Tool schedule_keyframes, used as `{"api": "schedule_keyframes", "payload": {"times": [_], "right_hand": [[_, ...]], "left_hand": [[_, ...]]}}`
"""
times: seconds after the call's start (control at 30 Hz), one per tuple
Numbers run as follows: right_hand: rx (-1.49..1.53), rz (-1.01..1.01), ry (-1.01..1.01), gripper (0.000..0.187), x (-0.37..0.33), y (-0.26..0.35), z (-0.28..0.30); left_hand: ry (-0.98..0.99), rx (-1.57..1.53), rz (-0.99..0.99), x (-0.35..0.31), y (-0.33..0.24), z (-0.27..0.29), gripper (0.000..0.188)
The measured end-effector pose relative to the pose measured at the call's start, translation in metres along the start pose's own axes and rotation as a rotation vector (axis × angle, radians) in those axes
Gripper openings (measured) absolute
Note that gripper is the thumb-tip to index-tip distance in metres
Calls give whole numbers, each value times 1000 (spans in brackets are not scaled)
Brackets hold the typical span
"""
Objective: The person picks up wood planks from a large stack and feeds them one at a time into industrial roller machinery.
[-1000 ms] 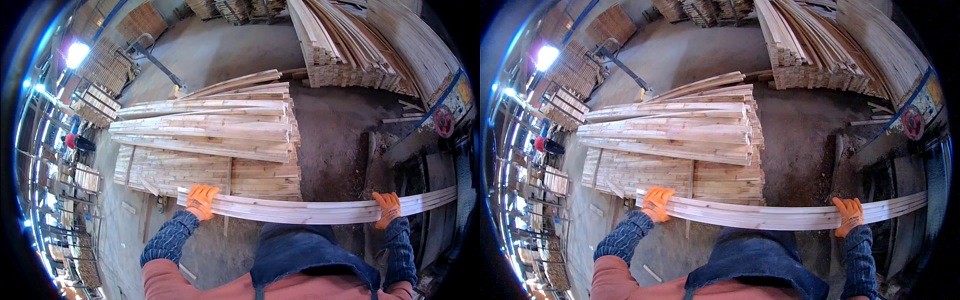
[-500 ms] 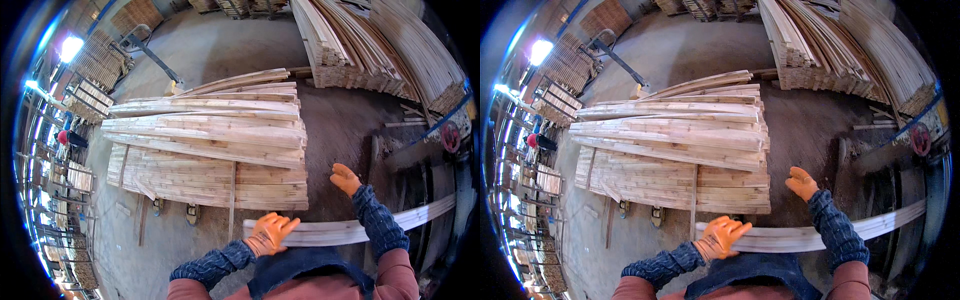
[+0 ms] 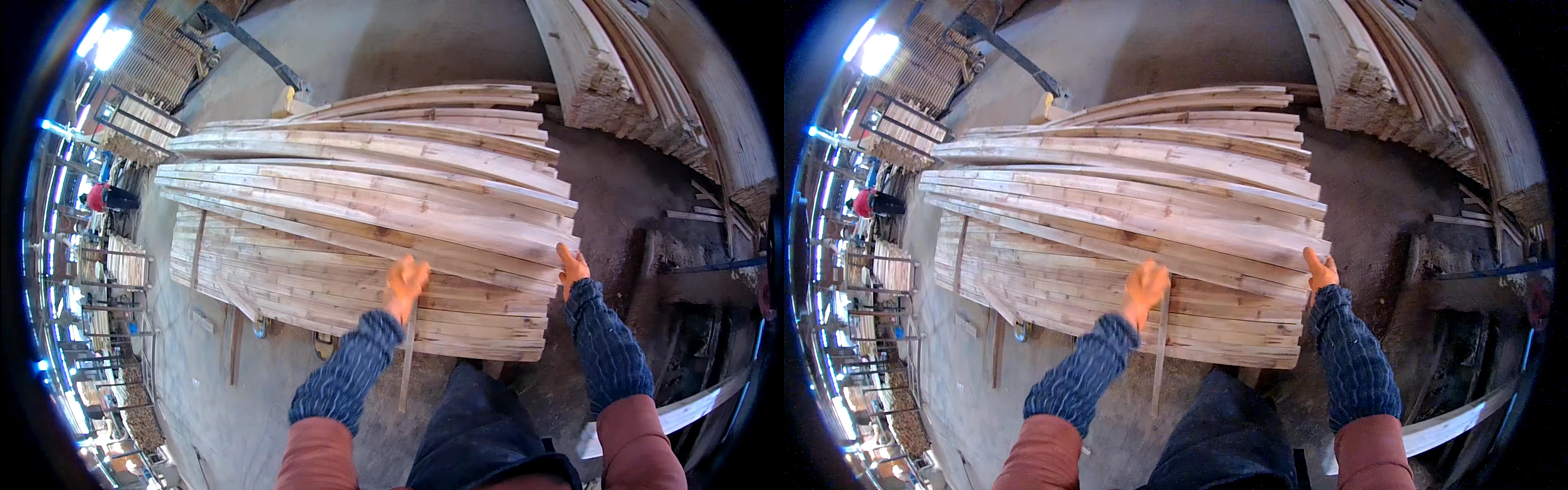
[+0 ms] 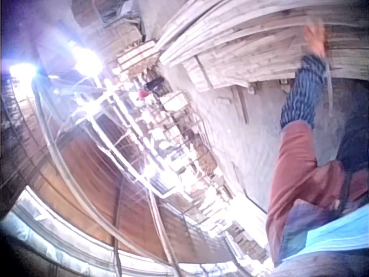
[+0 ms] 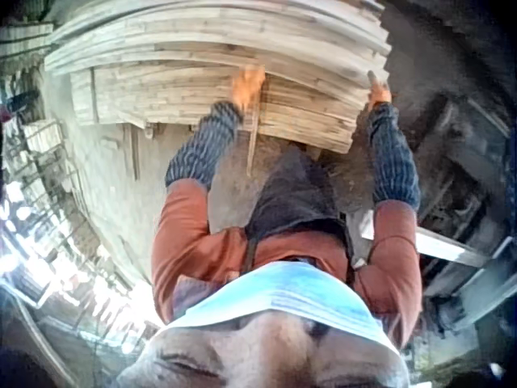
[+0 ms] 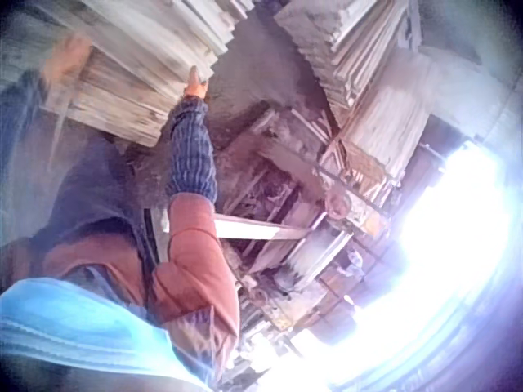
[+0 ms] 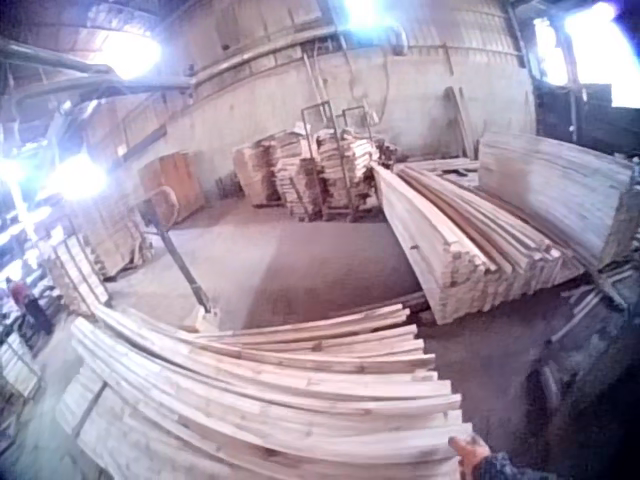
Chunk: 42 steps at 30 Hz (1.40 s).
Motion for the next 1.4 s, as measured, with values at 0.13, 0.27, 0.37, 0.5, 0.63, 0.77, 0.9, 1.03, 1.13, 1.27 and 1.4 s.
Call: {"api": "schedule_keyframes", "payload": {"times": [0.13,0.27,0.37,0.5,0.63,0.77,0.9,1.03,1.13,1.27,1.4], "right_hand": [[-170,25,-176,83,-9,9,-45],[-11,-64,-254,94,-28,12,-43],[20,-97,-256,91,-25,4,-35],[35,-113,-244,74,-28,-2,-26],[55,-99,-155,47,-34,-1,-18],[65,-136,-88,50,-51,0,-12],[-540,234,119,49,-64,13,6],[-1290,405,185,74,-106,81,-42],[-1180,468,612,92,-118,88,-137],[-1078,390,1230,109,-194,71,-299],[-975,484,1295,104,-230,40,-319]], "left_hand": [[-233,-432,-61,96,-15,88,84],[-456,-698,107,133,-20,81,82],[-461,-751,65,139,-18,76,71],[-377,-942,27,143,-12,77,54],[-319,-1011,15,140,-11,76,48],[-343,-1057,143,131,-7,82,45],[-361,-1032,184,104,-11,78,50],[-267,-974,188,37,-1,69,48],[-86,-877,279,-20,36,27,46],[371,-684,331,-104,104,-54,19],[603,-383,398,-197,109,-122,23]]}}
Point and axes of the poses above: each hand's wrist, its own x-axis towards the middle knuckle, its own z-axis out of the back of the hand, y = z × x, the point moved 5 cm from there along x, towards the middle knuckle, and after that the axes turned 15 degrees about -x, right-handed, at the moved point
